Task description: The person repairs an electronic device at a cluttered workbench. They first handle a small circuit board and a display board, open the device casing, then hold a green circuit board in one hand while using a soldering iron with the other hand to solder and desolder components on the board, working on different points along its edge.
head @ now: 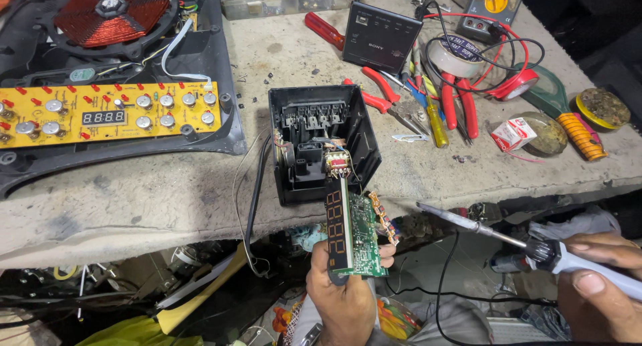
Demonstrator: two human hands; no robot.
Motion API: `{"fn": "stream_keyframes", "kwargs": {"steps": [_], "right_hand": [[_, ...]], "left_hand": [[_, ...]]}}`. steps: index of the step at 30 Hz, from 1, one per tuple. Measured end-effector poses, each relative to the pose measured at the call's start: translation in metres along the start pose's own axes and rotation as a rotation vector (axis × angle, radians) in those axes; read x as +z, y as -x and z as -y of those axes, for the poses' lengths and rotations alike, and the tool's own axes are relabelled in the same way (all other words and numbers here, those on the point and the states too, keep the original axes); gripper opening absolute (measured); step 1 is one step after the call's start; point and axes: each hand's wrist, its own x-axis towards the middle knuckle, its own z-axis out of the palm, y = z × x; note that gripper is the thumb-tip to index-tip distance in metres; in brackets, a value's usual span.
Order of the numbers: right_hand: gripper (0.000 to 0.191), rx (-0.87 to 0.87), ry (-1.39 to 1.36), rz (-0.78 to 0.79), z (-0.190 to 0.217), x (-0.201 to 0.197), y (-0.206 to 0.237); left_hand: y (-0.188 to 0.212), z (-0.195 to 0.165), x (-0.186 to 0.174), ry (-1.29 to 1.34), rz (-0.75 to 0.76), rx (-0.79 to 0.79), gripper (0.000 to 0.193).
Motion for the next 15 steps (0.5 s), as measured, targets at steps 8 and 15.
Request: {"fn": "stream_keyframes", "kwargs": {"steps": [8, 15], "right_hand": [[0.02, -0.262, 0.131, -0.054, -0.026, 0.005, 0.015], [0.028, 0.021, -0.004, -0.091, -0.051, -0.024, 0.029]], "left_hand": [[-0.005, -0.007, -0.019, -0.234, -0.05, 0.076, 0.026], [-0.016, 0.013, -0.074, -0.243, -0.161, -0.098, 0.017]]}}
